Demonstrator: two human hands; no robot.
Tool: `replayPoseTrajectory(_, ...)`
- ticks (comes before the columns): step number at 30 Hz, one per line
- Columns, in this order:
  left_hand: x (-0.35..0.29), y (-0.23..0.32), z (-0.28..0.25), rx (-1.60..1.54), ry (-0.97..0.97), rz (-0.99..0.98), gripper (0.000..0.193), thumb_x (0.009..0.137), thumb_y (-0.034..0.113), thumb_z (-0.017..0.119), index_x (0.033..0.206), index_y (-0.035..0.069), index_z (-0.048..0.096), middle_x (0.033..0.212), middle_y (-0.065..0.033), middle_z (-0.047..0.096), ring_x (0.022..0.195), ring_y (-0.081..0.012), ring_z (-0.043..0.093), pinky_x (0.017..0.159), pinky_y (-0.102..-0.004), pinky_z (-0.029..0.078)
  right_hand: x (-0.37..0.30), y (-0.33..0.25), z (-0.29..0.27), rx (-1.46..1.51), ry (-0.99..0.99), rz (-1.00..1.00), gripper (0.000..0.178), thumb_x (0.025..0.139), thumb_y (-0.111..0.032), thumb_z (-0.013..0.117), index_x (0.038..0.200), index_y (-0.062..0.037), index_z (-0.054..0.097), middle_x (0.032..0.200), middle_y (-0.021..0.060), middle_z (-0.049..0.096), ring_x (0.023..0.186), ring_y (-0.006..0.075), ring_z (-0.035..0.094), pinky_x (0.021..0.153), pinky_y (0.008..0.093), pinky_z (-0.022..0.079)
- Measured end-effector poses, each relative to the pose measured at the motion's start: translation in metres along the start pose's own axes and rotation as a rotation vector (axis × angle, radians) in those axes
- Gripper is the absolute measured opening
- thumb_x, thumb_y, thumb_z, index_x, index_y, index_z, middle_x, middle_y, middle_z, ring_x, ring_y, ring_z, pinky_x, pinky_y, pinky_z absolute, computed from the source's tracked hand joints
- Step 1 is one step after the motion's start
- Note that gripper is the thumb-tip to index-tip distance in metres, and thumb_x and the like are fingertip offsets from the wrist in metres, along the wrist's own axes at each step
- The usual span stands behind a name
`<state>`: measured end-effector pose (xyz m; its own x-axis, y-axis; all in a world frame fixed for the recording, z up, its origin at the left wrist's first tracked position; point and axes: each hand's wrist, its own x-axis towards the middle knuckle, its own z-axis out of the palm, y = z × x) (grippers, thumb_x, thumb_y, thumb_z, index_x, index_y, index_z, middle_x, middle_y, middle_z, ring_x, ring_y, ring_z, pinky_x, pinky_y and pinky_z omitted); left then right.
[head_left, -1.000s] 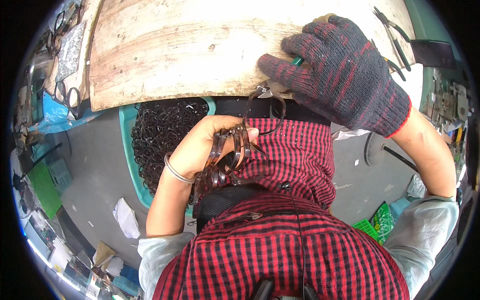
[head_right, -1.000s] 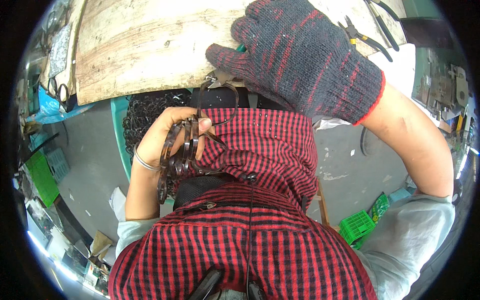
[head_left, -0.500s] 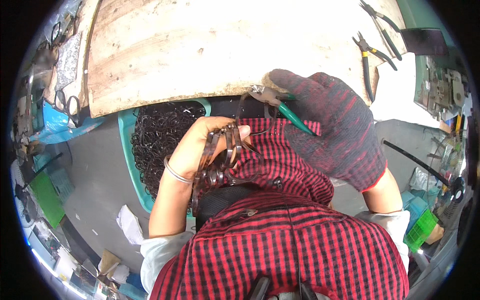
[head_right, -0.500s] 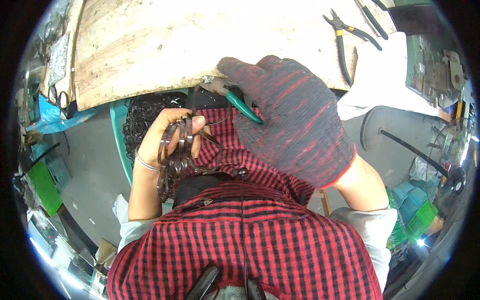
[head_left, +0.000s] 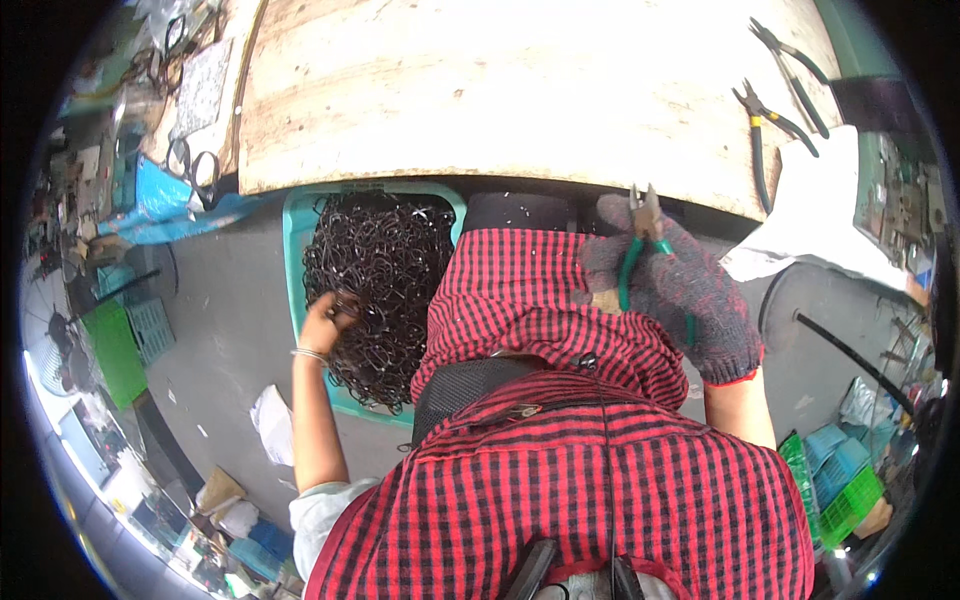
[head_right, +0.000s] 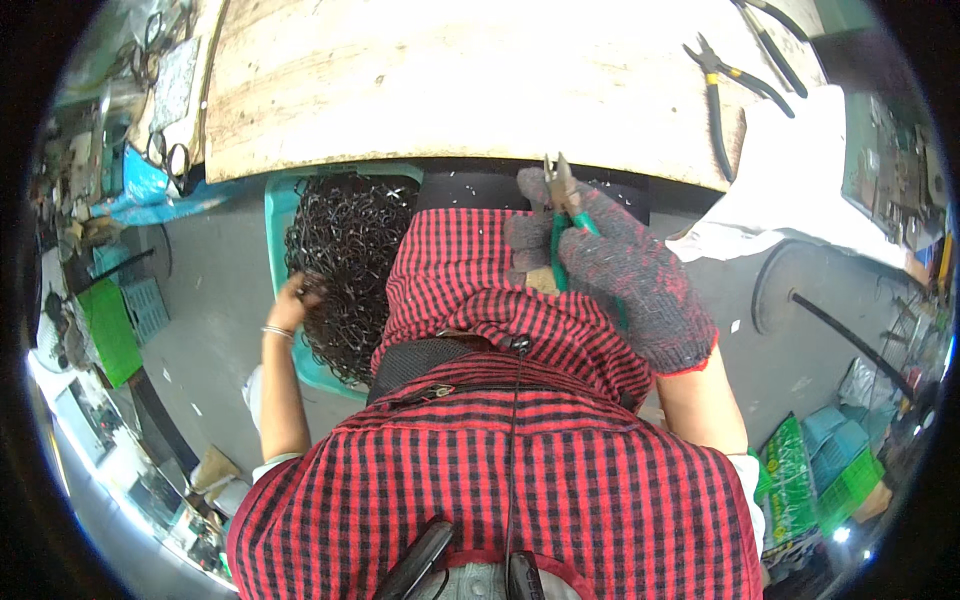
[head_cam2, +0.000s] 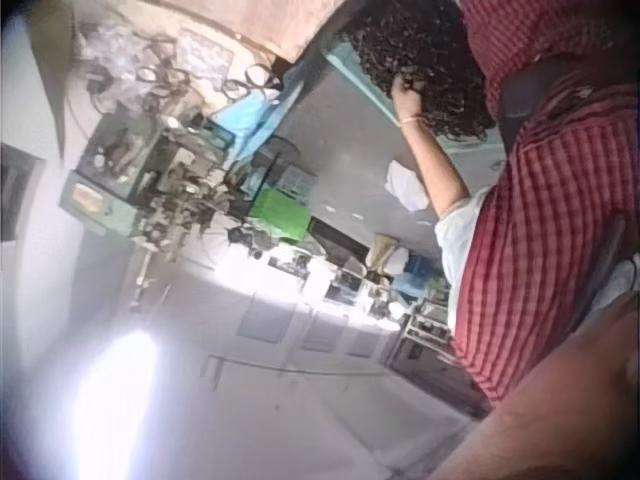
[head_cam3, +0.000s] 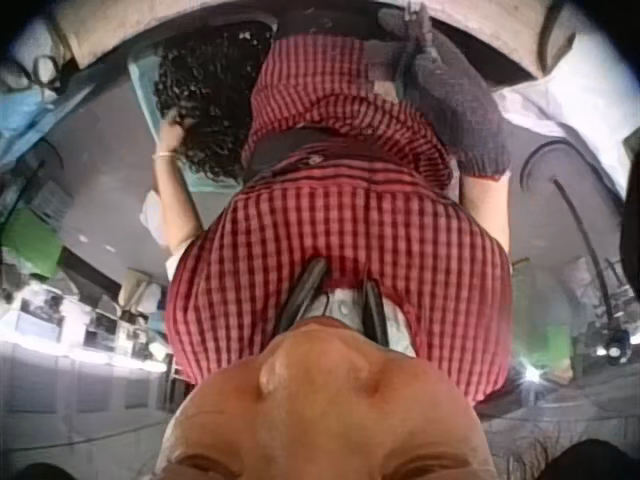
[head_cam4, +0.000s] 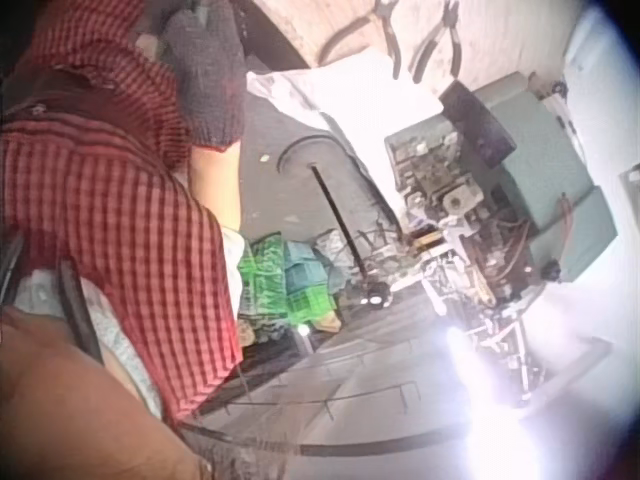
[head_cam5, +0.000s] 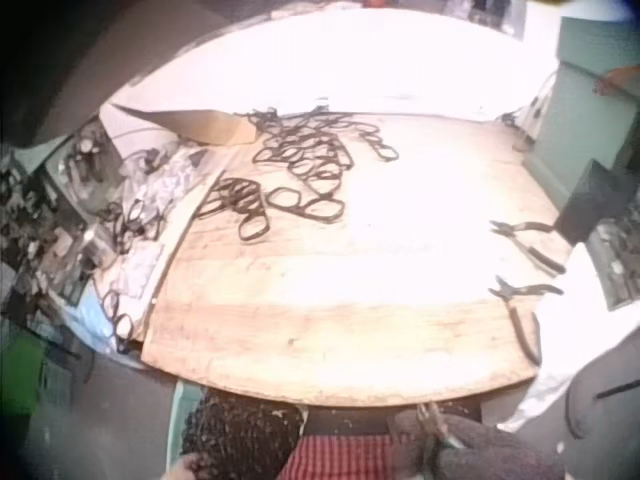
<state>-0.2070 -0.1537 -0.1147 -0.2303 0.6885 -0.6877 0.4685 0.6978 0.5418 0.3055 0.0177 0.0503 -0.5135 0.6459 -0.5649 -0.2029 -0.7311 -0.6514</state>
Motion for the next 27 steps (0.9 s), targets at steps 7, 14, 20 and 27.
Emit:
replayPoseTrajectory(7, -0.004, 0.055, -0.045, 0.462, -0.209, -0.106, 0.061, 0.083, 0.015, 0.085, 0.138, 0.0, 0.064, 0.136, -0.0201, 0.069, 0.128, -0.0341, 0.066, 0.11, -0.0399, 0.051, -0.019, 0.011, -0.004, 0.294, -0.036, 0.067, 0.089, 0.096, -0.041, 0.073, 0.164, -0.0057, 0.029, 0.142, 0.0245, 0.06, 0.123, 0.0375, 0.065, 0.105, 0.0575, 0.053)
replayPoseTrajectory(14, 0.047, 0.419, -0.012, 0.34, 0.467, 1.149, 0.022, 0.098, 0.017, 0.07, 0.114, 0.004, 0.074, 0.104, -0.0089, 0.076, 0.095, -0.0191, 0.071, 0.087, -0.0332, 0.056, -0.022, 0.022, 0.016, 0.275, -0.177, 0.057, 0.078, 0.103, -0.033, 0.067, 0.166, -0.008, 0.028, 0.142, 0.0188, 0.061, 0.124, 0.0329, 0.064, 0.106, 0.0505, 0.053)
replayPoseTrajectory(20, 0.14, 0.477, 0.012, 0.633, 0.41, 1.047, 0.022, 0.087, 0.011, 0.069, 0.108, 0.007, 0.074, 0.118, -0.0168, 0.069, 0.11, -0.0337, 0.067, 0.1, -0.0428, 0.054, -0.028, 0.028, 0.002, 0.252, -0.12, 0.098, 0.079, 0.099, -0.018, 0.066, 0.167, -0.0051, 0.028, 0.147, 0.0151, 0.059, 0.131, 0.0252, 0.06, 0.112, 0.0374, 0.047)
replayPoseTrajectory(27, -0.009, 0.333, 0.104, 0.273, 0.425, 1.455, 0.035, 0.079, 0.0, 0.072, 0.112, 0.001, 0.064, 0.136, -0.0238, 0.067, 0.109, -0.0412, 0.068, 0.101, -0.0489, 0.053, -0.044, -0.012, -0.001, -0.596, 0.124, -0.071, 0.081, 0.085, -0.009, 0.08, 0.159, -0.0084, 0.047, 0.141, 0.0118, 0.064, 0.12, 0.0155, 0.06, 0.102, 0.035, 0.051)
